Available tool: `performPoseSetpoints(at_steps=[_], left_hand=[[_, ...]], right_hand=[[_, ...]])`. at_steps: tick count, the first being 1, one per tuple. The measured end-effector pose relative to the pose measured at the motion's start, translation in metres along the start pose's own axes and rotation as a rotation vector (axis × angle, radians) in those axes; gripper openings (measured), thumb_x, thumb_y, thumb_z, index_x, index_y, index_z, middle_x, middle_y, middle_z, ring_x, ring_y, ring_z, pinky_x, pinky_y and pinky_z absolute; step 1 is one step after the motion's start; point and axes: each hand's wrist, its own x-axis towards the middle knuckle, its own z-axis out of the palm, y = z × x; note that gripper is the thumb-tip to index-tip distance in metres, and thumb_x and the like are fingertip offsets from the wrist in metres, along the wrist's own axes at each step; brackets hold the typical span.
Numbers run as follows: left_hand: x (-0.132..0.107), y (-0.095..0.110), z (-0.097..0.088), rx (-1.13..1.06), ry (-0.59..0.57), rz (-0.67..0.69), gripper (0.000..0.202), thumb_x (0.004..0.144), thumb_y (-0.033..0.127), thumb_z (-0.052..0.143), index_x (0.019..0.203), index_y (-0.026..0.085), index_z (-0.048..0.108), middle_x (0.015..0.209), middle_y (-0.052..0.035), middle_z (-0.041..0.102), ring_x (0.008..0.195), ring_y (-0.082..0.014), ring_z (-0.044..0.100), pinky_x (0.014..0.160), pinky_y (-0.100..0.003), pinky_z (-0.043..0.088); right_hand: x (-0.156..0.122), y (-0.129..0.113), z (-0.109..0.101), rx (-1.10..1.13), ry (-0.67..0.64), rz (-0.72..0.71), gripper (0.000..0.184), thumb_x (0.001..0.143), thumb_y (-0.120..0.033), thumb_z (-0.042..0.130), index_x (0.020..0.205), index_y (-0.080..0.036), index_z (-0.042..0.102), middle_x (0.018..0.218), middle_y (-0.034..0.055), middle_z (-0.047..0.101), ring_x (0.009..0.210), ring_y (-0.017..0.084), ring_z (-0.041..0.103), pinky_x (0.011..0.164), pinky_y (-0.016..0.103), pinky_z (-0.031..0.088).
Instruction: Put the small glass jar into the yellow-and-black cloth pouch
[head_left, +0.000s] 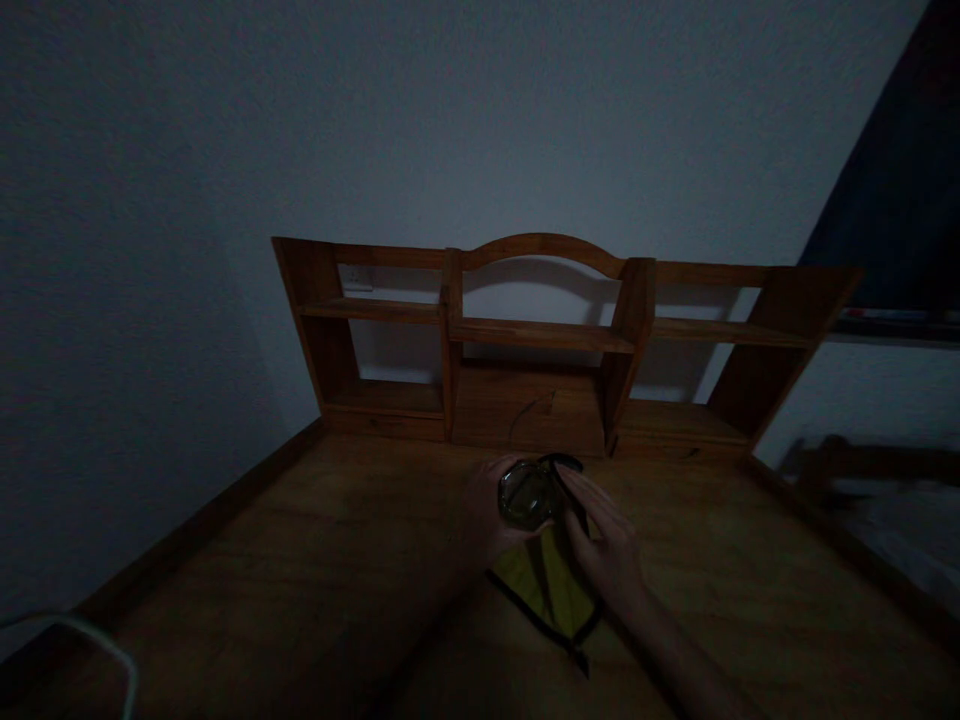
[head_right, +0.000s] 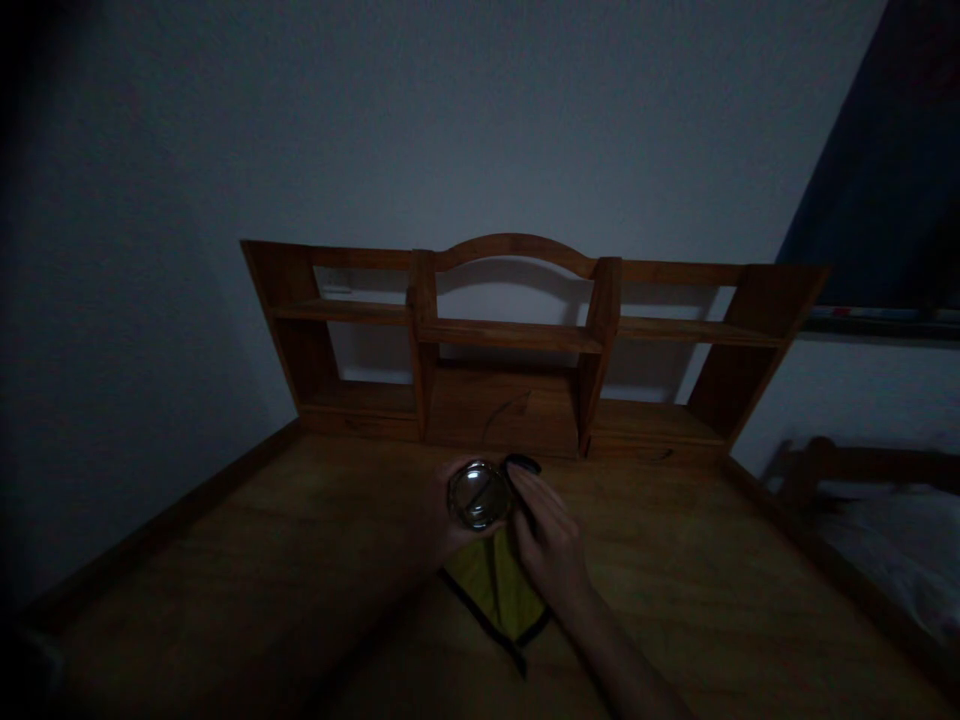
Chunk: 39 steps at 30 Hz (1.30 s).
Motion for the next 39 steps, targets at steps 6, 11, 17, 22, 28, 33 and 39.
performPoseSetpoints(at_steps=[6, 11, 17, 22, 28, 33, 39], left_hand=[[-0.004, -0.018, 0.011, 0.026, 0.05, 0.094, 0.081, 0.068, 0.03, 0.08, 0.136, 0.02, 0.038, 0.129, -0.014, 0.057, 0.121, -0.0286, 0.056, 0.103, -0.048, 0.049], [-0.006, -0.03, 0.02, 0.105, 0.096, 0.161, 0.065, 0.081, 0.024, 0.066, 0.139, 0.022, 0.037, 0.132, -0.0127, 0.052, 0.123, -0.0259, 0.053, 0.104, -0.045, 0.049], [-0.008, -0.031, 0.017, 0.233, -0.013, 0.243, 0.064, 0.086, 0.015, 0.056, 0.145, 0.025, 0.034, 0.141, -0.0117, 0.044, 0.128, -0.0243, 0.048, 0.102, -0.042, 0.049], [-0.01, -0.031, 0.017, 0.269, -0.053, 0.21, 0.064, 0.086, 0.009, 0.052, 0.145, 0.028, 0.036, 0.143, -0.0101, 0.042, 0.13, -0.0239, 0.046, 0.104, -0.042, 0.047], [-0.009, -0.027, 0.017, 0.26, -0.11, 0.148, 0.066, 0.082, 0.008, 0.056, 0.143, 0.028, 0.039, 0.143, -0.0097, 0.043, 0.13, -0.025, 0.045, 0.105, -0.044, 0.044], [-0.008, -0.023, 0.013, 0.334, -0.157, 0.187, 0.066, 0.083, 0.009, 0.056, 0.144, 0.026, 0.038, 0.142, -0.0112, 0.045, 0.126, -0.0259, 0.047, 0.102, -0.044, 0.045], [0.0, -0.023, 0.006, 0.493, -0.16, 0.396, 0.059, 0.088, 0.011, 0.053, 0.144, 0.027, 0.04, 0.144, -0.0129, 0.043, 0.129, -0.0265, 0.045, 0.102, -0.044, 0.044]], right_hand=[[-0.002, -0.004, -0.005, -0.023, -0.186, -0.194, 0.061, 0.089, -0.005, 0.046, 0.147, -0.026, 0.041, 0.142, 0.0056, 0.054, 0.129, 0.023, 0.053, 0.108, 0.044, 0.047], [0.003, -0.006, 0.0, -0.09, -0.403, -0.168, 0.063, 0.087, -0.005, 0.044, 0.148, -0.023, 0.039, 0.146, 0.0058, 0.049, 0.136, 0.024, 0.044, 0.11, 0.046, 0.045], [-0.004, 0.001, 0.014, -0.031, -0.443, -0.05, 0.064, 0.082, -0.002, 0.045, 0.144, -0.018, 0.045, 0.146, 0.0091, 0.049, 0.138, 0.026, 0.04, 0.112, 0.049, 0.041], [-0.005, 0.004, 0.018, 0.132, -0.459, 0.048, 0.066, 0.078, 0.001, 0.046, 0.14, -0.021, 0.05, 0.142, 0.0082, 0.053, 0.136, 0.025, 0.044, 0.113, 0.048, 0.039], [-0.003, 0.011, 0.018, 0.432, -0.419, 0.258, 0.054, 0.076, -0.003, 0.052, 0.124, -0.024, 0.065, 0.128, 0.0074, 0.065, 0.122, 0.025, 0.057, 0.108, 0.047, 0.042], [-0.005, 0.016, 0.018, 0.791, -0.418, 0.622, 0.039, 0.074, -0.013, 0.064, 0.11, -0.024, 0.072, 0.112, 0.0045, 0.073, 0.106, 0.026, 0.066, 0.097, 0.043, 0.048], [0.001, 0.01, 0.018, 1.357, -0.369, 0.875, 0.046, 0.066, -0.009, 0.068, 0.111, -0.02, 0.071, 0.103, 0.0052, 0.075, 0.091, 0.023, 0.069, 0.085, 0.035, 0.051]])
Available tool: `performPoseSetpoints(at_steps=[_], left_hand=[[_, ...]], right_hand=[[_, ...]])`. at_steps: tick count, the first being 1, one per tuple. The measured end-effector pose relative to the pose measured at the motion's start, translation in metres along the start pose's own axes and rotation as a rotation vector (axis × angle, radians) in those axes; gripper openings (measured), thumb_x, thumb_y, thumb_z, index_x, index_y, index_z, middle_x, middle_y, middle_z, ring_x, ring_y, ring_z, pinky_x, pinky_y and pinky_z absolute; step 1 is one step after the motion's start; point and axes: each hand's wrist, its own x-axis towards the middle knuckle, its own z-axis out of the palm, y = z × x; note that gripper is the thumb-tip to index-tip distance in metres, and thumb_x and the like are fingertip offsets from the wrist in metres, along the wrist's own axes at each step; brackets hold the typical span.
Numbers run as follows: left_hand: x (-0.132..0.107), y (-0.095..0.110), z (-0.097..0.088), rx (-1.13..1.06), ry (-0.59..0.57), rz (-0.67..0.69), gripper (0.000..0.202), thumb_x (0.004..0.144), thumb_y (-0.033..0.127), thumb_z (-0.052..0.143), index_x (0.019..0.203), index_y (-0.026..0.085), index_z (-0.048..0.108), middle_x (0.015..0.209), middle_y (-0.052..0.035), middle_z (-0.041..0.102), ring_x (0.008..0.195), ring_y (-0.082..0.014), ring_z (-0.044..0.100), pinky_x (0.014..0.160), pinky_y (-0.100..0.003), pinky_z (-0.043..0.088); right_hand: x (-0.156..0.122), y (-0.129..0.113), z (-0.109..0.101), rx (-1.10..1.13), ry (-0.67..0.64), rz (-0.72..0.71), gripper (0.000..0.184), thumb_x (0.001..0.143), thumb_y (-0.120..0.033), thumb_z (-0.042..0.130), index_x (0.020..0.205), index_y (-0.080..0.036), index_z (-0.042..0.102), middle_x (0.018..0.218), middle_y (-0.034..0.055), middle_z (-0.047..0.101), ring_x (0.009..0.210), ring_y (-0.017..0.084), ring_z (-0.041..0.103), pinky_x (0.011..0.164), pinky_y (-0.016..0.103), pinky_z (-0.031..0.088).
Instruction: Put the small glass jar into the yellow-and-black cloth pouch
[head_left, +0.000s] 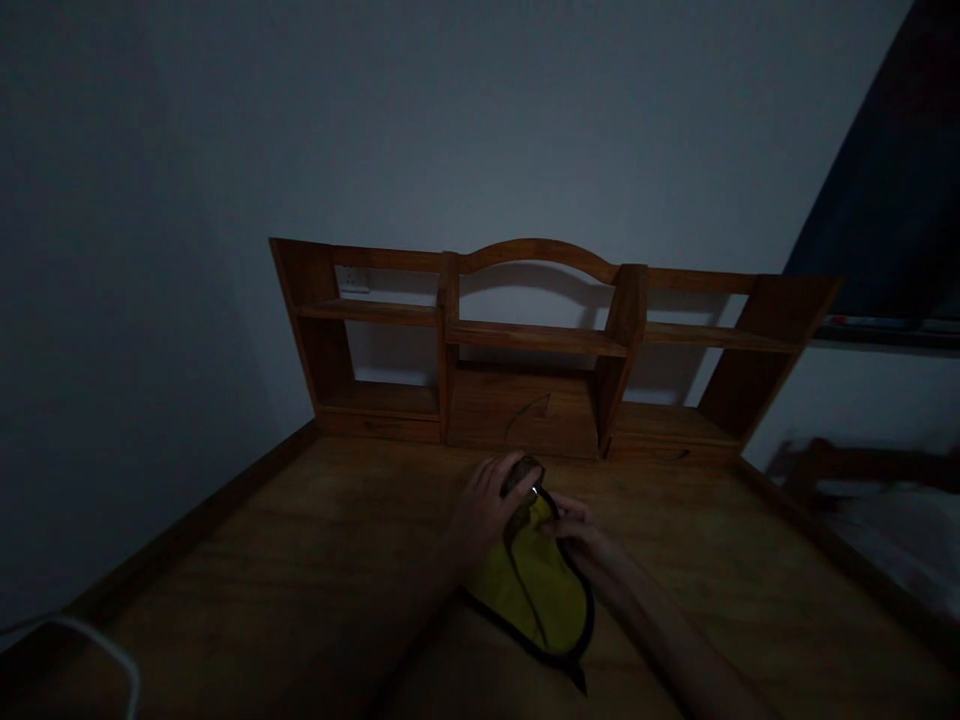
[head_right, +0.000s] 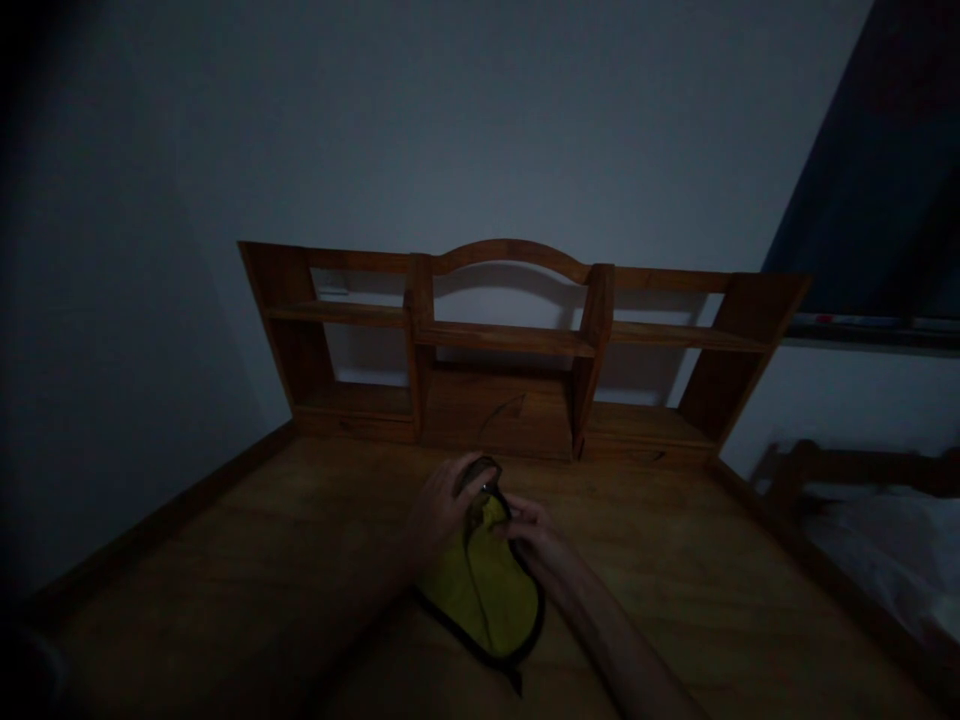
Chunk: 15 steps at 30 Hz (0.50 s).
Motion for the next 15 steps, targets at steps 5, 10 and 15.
performPoseSetpoints(at_steps=[5, 10, 15], left_hand=[[0.004, -0.003, 0.0, 0.085, -0.035, 0.045, 0.057, 0.091, 0.012, 0.051, 0.144, 0.028, 0.039, 0.142, -0.0134, 0.045, 0.128, -0.026, 0.046, 0.103, -0.043, 0.043], [0.005, 0.001, 0.0, 0.08, -0.098, 0.041, 0.056, 0.094, 0.014, 0.047, 0.147, 0.026, 0.034, 0.142, -0.0133, 0.047, 0.127, -0.025, 0.049, 0.103, -0.041, 0.043], [0.007, 0.008, -0.006, 0.09, -0.164, 0.072, 0.057, 0.096, 0.019, 0.042, 0.151, 0.02, 0.025, 0.142, -0.014, 0.05, 0.122, -0.025, 0.053, 0.104, -0.041, 0.04]], right_hand=[[0.001, -0.003, 0.005, 0.149, 0.001, -0.005, 0.04, 0.07, -0.011, 0.068, 0.108, -0.021, 0.072, 0.104, 0.0054, 0.074, 0.095, 0.023, 0.069, 0.09, 0.036, 0.049], [0.002, 0.001, 0.005, 0.077, 0.06, -0.008, 0.036, 0.075, -0.024, 0.074, 0.111, -0.021, 0.07, 0.101, 0.006, 0.075, 0.089, 0.025, 0.071, 0.088, 0.039, 0.05], [0.003, 0.006, 0.004, 0.04, 0.114, -0.02, 0.037, 0.074, -0.028, 0.078, 0.109, -0.02, 0.07, 0.099, 0.0064, 0.075, 0.083, 0.024, 0.071, 0.084, 0.038, 0.052]])
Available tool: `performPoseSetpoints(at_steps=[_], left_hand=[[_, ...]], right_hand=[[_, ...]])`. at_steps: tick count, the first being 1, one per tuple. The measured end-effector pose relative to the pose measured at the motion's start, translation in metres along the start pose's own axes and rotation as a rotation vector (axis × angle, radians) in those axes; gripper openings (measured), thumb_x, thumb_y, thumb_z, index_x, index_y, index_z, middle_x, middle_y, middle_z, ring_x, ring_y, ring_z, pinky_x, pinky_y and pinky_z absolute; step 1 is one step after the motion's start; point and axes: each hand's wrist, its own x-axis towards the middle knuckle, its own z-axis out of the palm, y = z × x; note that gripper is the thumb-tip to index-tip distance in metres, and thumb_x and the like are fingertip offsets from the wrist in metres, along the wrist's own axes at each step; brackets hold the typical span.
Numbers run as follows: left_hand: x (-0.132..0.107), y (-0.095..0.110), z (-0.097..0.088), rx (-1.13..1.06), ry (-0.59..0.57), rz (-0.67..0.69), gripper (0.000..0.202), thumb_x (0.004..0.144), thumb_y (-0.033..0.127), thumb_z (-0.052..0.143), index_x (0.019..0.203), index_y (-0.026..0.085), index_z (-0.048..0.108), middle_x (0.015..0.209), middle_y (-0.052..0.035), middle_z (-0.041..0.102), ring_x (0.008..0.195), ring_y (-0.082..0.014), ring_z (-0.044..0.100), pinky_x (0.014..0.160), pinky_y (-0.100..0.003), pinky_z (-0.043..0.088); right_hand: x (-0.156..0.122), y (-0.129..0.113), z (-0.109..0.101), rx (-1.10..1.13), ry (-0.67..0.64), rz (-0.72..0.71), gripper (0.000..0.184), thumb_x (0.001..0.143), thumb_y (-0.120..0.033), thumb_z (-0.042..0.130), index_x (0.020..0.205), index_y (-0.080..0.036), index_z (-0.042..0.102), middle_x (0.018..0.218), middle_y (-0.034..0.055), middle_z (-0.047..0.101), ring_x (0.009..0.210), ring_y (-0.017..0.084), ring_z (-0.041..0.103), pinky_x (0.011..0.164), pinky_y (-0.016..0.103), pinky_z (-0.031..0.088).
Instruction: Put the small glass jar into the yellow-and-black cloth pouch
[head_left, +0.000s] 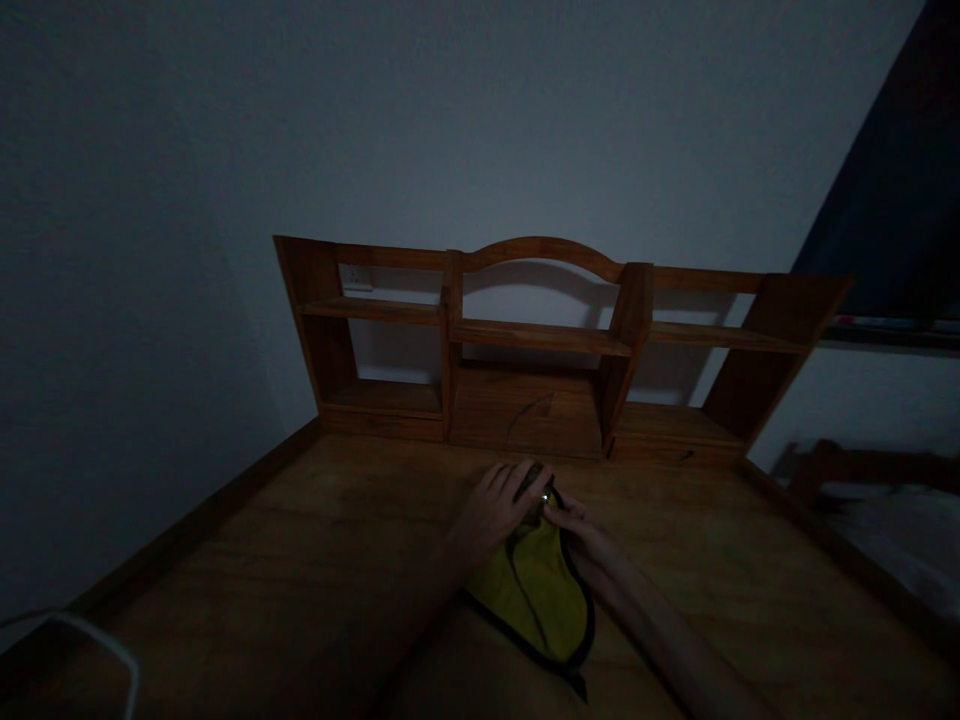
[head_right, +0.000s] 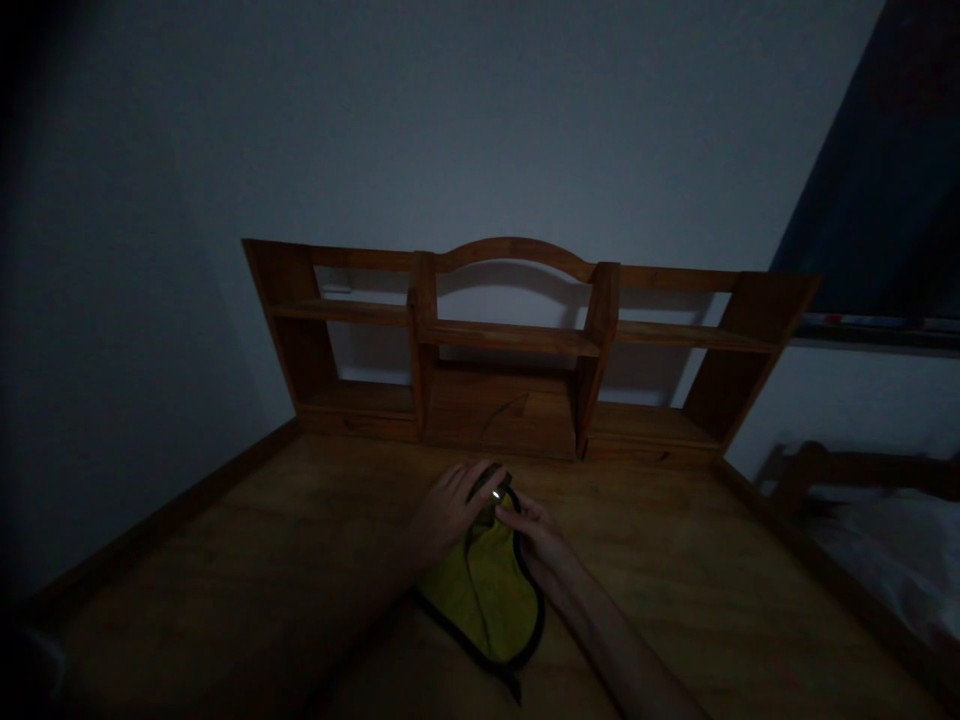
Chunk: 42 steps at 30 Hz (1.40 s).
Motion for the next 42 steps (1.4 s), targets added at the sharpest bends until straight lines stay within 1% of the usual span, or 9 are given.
performPoseSetpoints(at_steps=[4, 8, 13, 18, 26, 29, 33, 37, 42], left_hand=[[0.0, 0.002, -0.005, 0.018, -0.041, 0.033, 0.053, 0.097, 0.019, 0.037, 0.15, 0.017, 0.027, 0.148, -0.0113, 0.046, 0.118, -0.0236, 0.055, 0.105, -0.039, 0.039], [-0.001, 0.001, -0.001, -0.001, -0.03, 0.004, 0.053, 0.097, 0.019, 0.039, 0.149, 0.019, 0.029, 0.149, -0.0106, 0.044, 0.123, -0.0239, 0.052, 0.106, -0.039, 0.038], [-0.002, -0.002, 0.003, -0.095, -0.01, -0.072, 0.064, 0.092, 0.013, 0.045, 0.151, 0.026, 0.026, 0.147, -0.0126, 0.043, 0.131, -0.0265, 0.046, 0.105, -0.042, 0.042], [-0.002, -0.003, 0.001, -0.259, -0.035, -0.089, 0.076, 0.084, 0.008, 0.049, 0.151, 0.031, 0.023, 0.154, -0.0122, 0.03, 0.137, -0.028, 0.038, 0.106, -0.048, 0.043], [-0.004, -0.005, 0.004, -0.275, 0.014, -0.054, 0.075, 0.082, 0.008, 0.054, 0.148, 0.037, 0.032, 0.15, -0.0106, 0.033, 0.136, -0.0299, 0.038, 0.101, -0.049, 0.047], [-0.004, -0.006, 0.003, -0.279, -0.011, -0.017, 0.078, 0.082, 0.004, 0.051, 0.149, 0.038, 0.029, 0.151, -0.0094, 0.033, 0.138, -0.0284, 0.036, 0.104, -0.048, 0.046], [-0.002, -0.004, 0.001, -0.38, -0.058, -0.104, 0.085, 0.08, 0.001, 0.049, 0.152, 0.033, 0.018, 0.152, -0.0113, 0.032, 0.138, -0.027, 0.037, 0.106, -0.047, 0.044], [0.0, 0.001, -0.002, -0.496, -0.067, -0.154, 0.089, 0.079, 0.007, 0.055, 0.154, 0.028, 0.011, 0.156, -0.0135, 0.024, 0.143, -0.0287, 0.031, 0.109, -0.05, 0.041], [0.001, 0.007, -0.005, -0.569, -0.034, -0.175, 0.087, 0.082, 0.021, 0.062, 0.153, 0.026, 0.013, 0.157, -0.0129, 0.024, 0.143, -0.029, 0.03, 0.114, -0.051, 0.037]], right_hand=[[0.0, 0.002, -0.001, 0.018, 0.013, -0.018, 0.037, 0.07, -0.023, 0.081, 0.105, -0.021, 0.071, 0.096, 0.0043, 0.075, 0.081, 0.021, 0.071, 0.081, 0.034, 0.052], [0.0, 0.002, -0.001, 0.025, 0.006, -0.022, 0.034, 0.074, -0.027, 0.079, 0.107, -0.02, 0.07, 0.098, 0.0056, 0.075, 0.083, 0.023, 0.071, 0.084, 0.037, 0.052], [0.001, 0.0, -0.006, 0.017, 0.069, -0.023, 0.033, 0.077, -0.036, 0.078, 0.105, -0.02, 0.071, 0.098, 0.0072, 0.076, 0.083, 0.024, 0.072, 0.084, 0.038, 0.051], [0.001, -0.003, -0.005, 0.038, 0.058, 0.007, 0.034, 0.078, -0.038, 0.077, 0.105, -0.02, 0.071, 0.099, 0.0067, 0.076, 0.083, 0.024, 0.072, 0.084, 0.038, 0.052], [-0.002, -0.007, 0.004, 0.041, 0.023, 0.025, 0.041, 0.075, -0.034, 0.079, 0.111, -0.019, 0.069, 0.102, 0.0082, 0.075, 0.092, 0.027, 0.071, 0.087, 0.04, 0.052], [-0.001, -0.002, 0.0, 0.049, 0.033, 0.009, 0.04, 0.074, -0.033, 0.08, 0.109, -0.019, 0.069, 0.099, 0.0078, 0.075, 0.091, 0.026, 0.071, 0.087, 0.041, 0.052], [0.001, 0.003, -0.005, 0.033, 0.074, 0.026, 0.038, 0.074, -0.036, 0.08, 0.105, -0.017, 0.07, 0.094, 0.008, 0.076, 0.085, 0.026, 0.072, 0.084, 0.041, 0.053], [0.001, 0.002, -0.006, -0.127, 0.14, -0.047, 0.04, 0.076, -0.038, 0.078, 0.109, -0.018, 0.068, 0.099, 0.007, 0.074, 0.09, 0.026, 0.07, 0.084, 0.04, 0.054], [0.0, 0.002, -0.012, -0.674, 0.19, -0.337, 0.034, 0.081, -0.037, 0.074, 0.112, -0.023, 0.067, 0.116, 0.0071, 0.069, 0.107, 0.027, 0.063, 0.097, 0.043, 0.049]])
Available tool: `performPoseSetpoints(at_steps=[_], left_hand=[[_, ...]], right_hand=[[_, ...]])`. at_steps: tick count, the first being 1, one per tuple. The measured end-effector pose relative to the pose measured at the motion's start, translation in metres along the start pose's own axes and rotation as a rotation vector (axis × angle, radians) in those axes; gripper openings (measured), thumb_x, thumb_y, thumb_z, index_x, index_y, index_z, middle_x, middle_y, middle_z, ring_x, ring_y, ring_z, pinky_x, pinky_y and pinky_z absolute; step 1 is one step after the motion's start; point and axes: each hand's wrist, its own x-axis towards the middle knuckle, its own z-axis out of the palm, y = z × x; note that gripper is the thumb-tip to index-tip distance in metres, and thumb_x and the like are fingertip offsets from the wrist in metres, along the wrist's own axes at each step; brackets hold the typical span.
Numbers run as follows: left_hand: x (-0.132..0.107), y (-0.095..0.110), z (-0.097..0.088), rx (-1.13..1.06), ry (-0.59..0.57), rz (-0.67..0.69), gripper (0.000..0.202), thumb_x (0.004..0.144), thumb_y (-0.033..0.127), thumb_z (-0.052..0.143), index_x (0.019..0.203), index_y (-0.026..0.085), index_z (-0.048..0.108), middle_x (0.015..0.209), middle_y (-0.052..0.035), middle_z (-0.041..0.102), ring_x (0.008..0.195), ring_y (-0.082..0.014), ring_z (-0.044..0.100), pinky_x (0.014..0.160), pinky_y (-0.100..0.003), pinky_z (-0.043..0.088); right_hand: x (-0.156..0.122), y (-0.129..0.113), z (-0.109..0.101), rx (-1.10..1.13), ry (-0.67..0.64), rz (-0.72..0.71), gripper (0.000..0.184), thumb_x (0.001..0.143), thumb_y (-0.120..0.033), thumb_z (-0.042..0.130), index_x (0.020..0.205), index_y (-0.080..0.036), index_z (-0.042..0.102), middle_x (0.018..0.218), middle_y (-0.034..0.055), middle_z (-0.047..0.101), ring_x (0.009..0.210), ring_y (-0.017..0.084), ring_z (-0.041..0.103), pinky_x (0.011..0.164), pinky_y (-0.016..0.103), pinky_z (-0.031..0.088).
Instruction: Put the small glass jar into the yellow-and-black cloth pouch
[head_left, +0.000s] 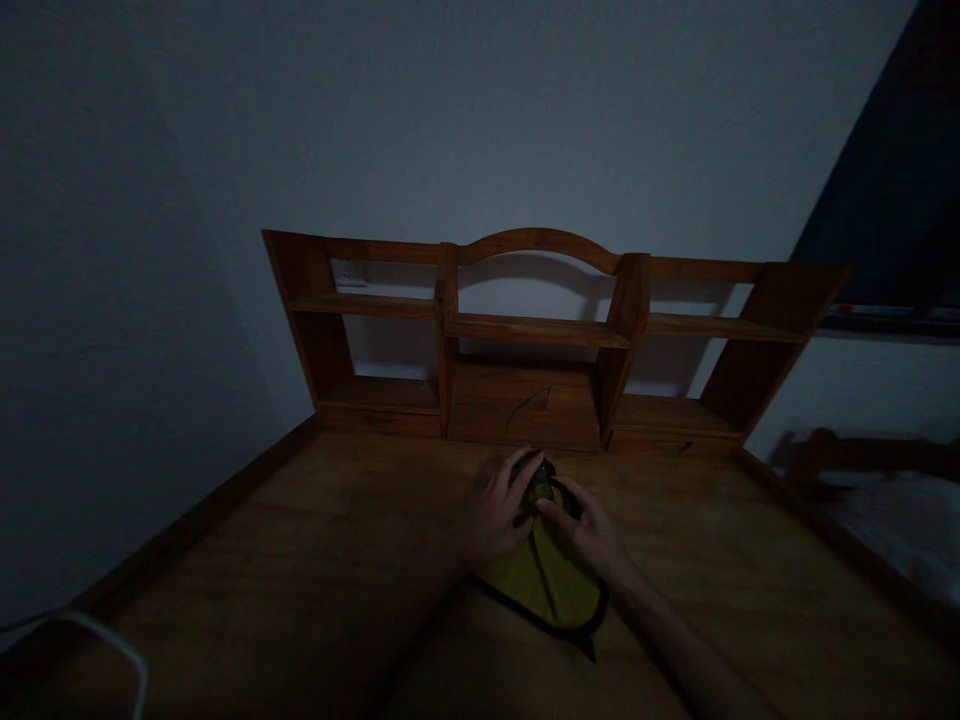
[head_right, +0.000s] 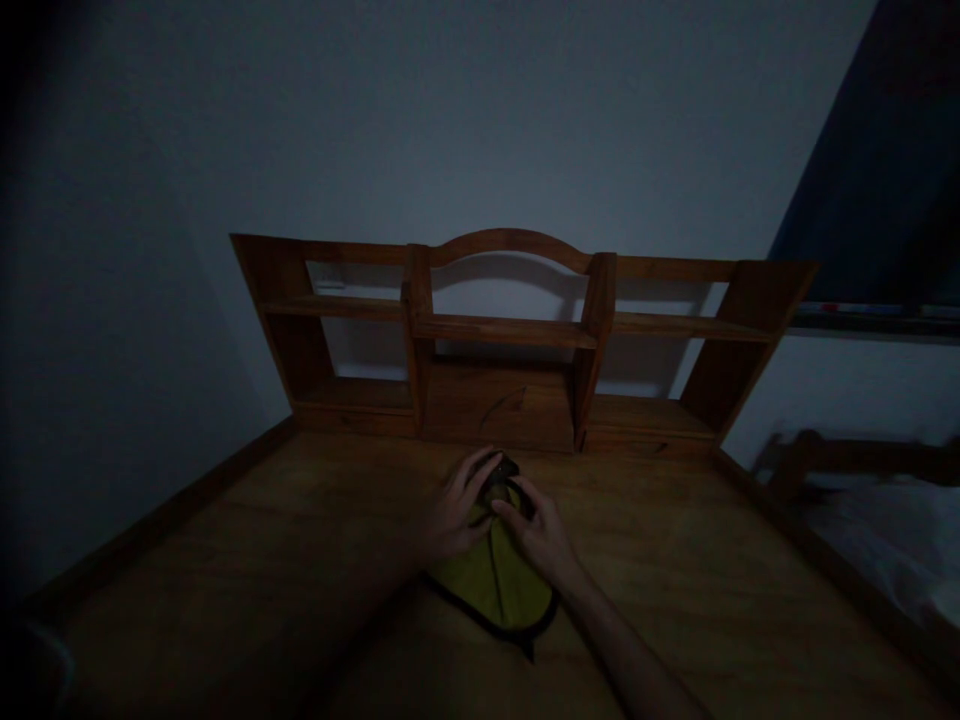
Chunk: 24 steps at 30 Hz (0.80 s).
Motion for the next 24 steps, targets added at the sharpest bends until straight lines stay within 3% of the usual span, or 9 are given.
performPoseSetpoints(at_steps=[4, 8, 12, 18, 24], left_hand=[[-0.002, -0.005, 0.009, -0.06, 0.089, -0.067, 0.087, 0.082, 0.026, 0.066, 0.153, 0.024, 0.016, 0.151, -0.0141, 0.034, 0.139, -0.028, 0.037, 0.115, -0.049, 0.036], [-0.004, -0.011, 0.018, -0.081, 0.142, -0.138, 0.09, 0.077, 0.028, 0.073, 0.15, 0.024, 0.021, 0.145, -0.0134, 0.041, 0.134, -0.0284, 0.043, 0.111, -0.049, 0.041], [-0.005, -0.007, 0.013, -0.009, 0.138, -0.171, 0.08, 0.079, 0.023, 0.07, 0.147, 0.026, 0.028, 0.143, -0.0106, 0.044, 0.127, -0.0272, 0.049, 0.106, -0.045, 0.045], [-0.005, -0.002, 0.004, 0.085, 0.136, -0.137, 0.073, 0.083, 0.01, 0.055, 0.148, 0.03, 0.029, 0.146, -0.0068, 0.043, 0.129, -0.0253, 0.047, 0.107, -0.043, 0.043], [-0.005, -0.003, 0.004, 0.044, 0.132, -0.14, 0.072, 0.083, 0.008, 0.051, 0.148, 0.024, 0.027, 0.147, -0.0086, 0.043, 0.131, -0.0238, 0.044, 0.11, -0.042, 0.04]], right_hand=[[-0.004, -0.002, -0.006, -0.378, -0.149, -0.326, 0.028, 0.092, -0.026, 0.059, 0.12, -0.026, 0.064, 0.118, 0.0088, 0.067, 0.113, 0.028, 0.059, 0.101, 0.047, 0.046], [-0.005, -0.013, -0.01, -0.546, -0.315, -0.45, 0.033, 0.096, -0.018, 0.051, 0.125, -0.027, 0.061, 0.119, 0.0082, 0.066, 0.112, 0.025, 0.06, 0.098, 0.044, 0.049], [-0.003, -0.02, -0.008, -0.554, -0.285, -0.441, 0.03, 0.095, -0.019, 0.053, 0.122, -0.028, 0.062, 0.116, 0.0074, 0.067, 0.11, 0.026, 0.061, 0.096, 0.043, 0.051], [-0.002, -0.016, -0.001, -0.448, -0.285, -0.34, 0.03, 0.093, -0.021, 0.059, 0.121, -0.027, 0.064, 0.12, 0.0077, 0.067, 0.113, 0.025, 0.061, 0.099, 0.044, 0.05], [-0.005, -0.008, -0.002, -0.322, -0.305, -0.197, 0.037, 0.089, -0.02, 0.062, 0.126, -0.027, 0.062, 0.129, 0.007, 0.064, 0.122, 0.025, 0.057, 0.108, 0.046, 0.043]])
